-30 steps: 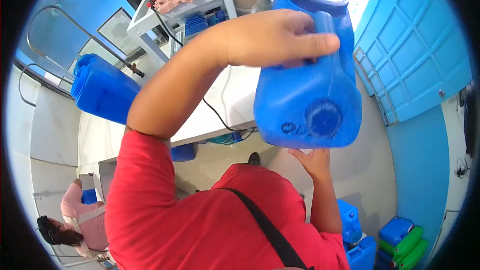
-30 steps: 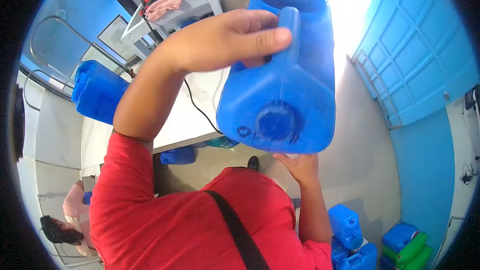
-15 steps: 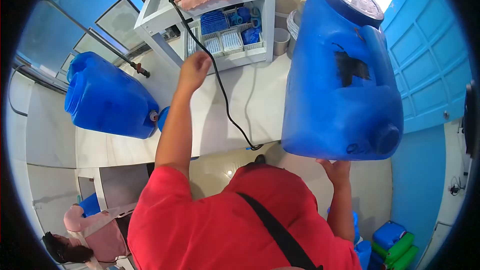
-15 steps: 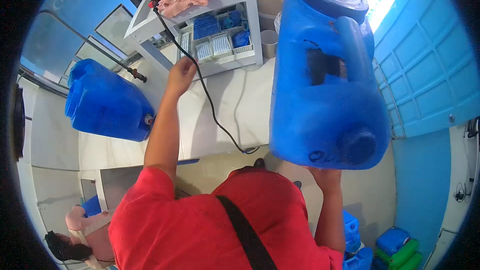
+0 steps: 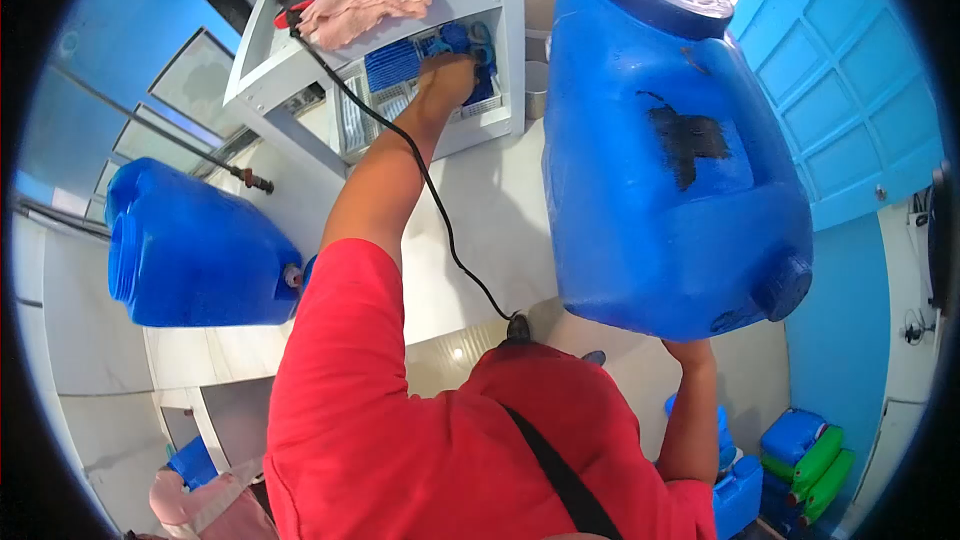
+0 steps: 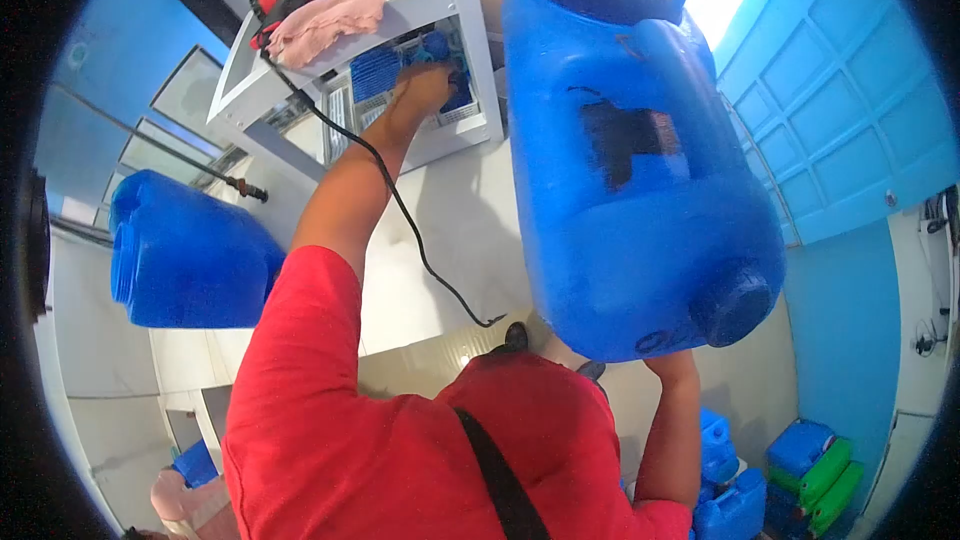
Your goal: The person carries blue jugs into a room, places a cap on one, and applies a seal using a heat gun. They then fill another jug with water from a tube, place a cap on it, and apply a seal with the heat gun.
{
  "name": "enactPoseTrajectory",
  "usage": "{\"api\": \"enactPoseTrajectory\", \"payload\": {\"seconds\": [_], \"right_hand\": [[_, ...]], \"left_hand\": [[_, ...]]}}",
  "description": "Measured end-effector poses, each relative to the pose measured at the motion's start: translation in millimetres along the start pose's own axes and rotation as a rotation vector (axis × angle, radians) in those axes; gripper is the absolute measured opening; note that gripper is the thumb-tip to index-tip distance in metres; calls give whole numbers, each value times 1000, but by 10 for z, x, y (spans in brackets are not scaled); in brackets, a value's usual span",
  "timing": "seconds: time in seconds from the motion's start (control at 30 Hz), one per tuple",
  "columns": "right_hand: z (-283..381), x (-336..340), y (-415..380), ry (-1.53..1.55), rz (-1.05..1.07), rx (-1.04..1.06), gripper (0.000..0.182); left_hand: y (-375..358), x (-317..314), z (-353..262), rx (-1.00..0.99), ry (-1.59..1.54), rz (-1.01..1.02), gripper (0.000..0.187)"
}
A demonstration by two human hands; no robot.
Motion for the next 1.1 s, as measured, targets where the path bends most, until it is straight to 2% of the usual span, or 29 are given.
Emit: {"api": "enactPoseTrajectory", "payload": {"seconds": [0.03, 0.1, 0.13, 0.2, 0.23, 0.3, 0.37, 0.43, 0.47, 0.53, 0.6, 0.63, 0.67, 0.73, 0.8, 0.83, 0.9, 0.97, 1.0, 1.1], "right_hand": [[20, 27, 12, -1, -9, -10, 45], [325, 195, 35, -60, -122, 181, 46], [391, 235, 75, -65, -126, 173, 46], [385, 181, 185, 162, -22, 48, 48], [409, 153, 219, 163, -23, 45, 48], [422, 188, 292, 125, -113, 40, 36], [437, 175, 361, 157, -89, 39, 39], [499, 175, 417, 192, -56, 48, 42], [513, 209, 446, 317, -64, 29, 46], [568, 267, 490, 449, -60, 27, 51], [586, 394, 491, 433, -123, 19, 63], [635, 418, 467, 442, -111, 30, 63], [638, 491, 445, 529, -155, 11, 66], [637, 662, 412, 623, -189, 13, 70], [703, 1193, 255, 454, -506, 104, 64], [741, 1276, 239, 469, -496, 124, 64], [909, 1698, -26, 651, -684, 365, 50], [1797, 2223, -36, 464, -601, 732, 45], [2074, 2389, -41, 500, -604, 807, 44], [2557, 2615, -7, 522, -659, 911, 33]], "left_hand": [[50, -47, 5, 19, 53, 51, 30], [116, -104, 36, 14, 45, 42, 28], [143, -148, 60, 22, 35, 37, 27], [213, -214, 88, 34, 42, 29, 26], [228, -221, 123, 52, 55, 21, 26], [179, -136, 144, 22, -5, -42, 25], [58, -12, 156, 7, -58, -105, 25], [-286, 455, 213, 56, -263, -406, 24], [-447, 501, 213, 70, -253, -410, 24], [-903, 601, 547, 238, -814, -595, 24], [-1281, 225, 798, 391, -1354, -562, 29], [-1596, 165, 780, 471, -1495, -483, 31], [-1911, 193, 763, 526, -1537, -493, 31], [-2626, 375, 754, 608, -1465, -640, 32], [-3277, 785, 561, 639, -1475, -811, 31], [-3501, 984, 448, 564, -1517, -866, 28], [-3736, 1521, -138, 446, -1547, -903, 26], [-3802, 2004, -841, 255, -1474, -893, 26], [-3808, 2199, -1235, 88, -1526, -883, 27], [-3861, 2474, -2123, -97, -1427, -811, 33]]}}
Point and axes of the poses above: each hand's wrist, its own y-axis towards the middle knuckle, its own x-axis out of the back of the hand, z = x × y, the point moved 10 cm from there along y, towards the middle knuckle, and after that the axes turned 6 degrees about -y, right-handed, at the moved point
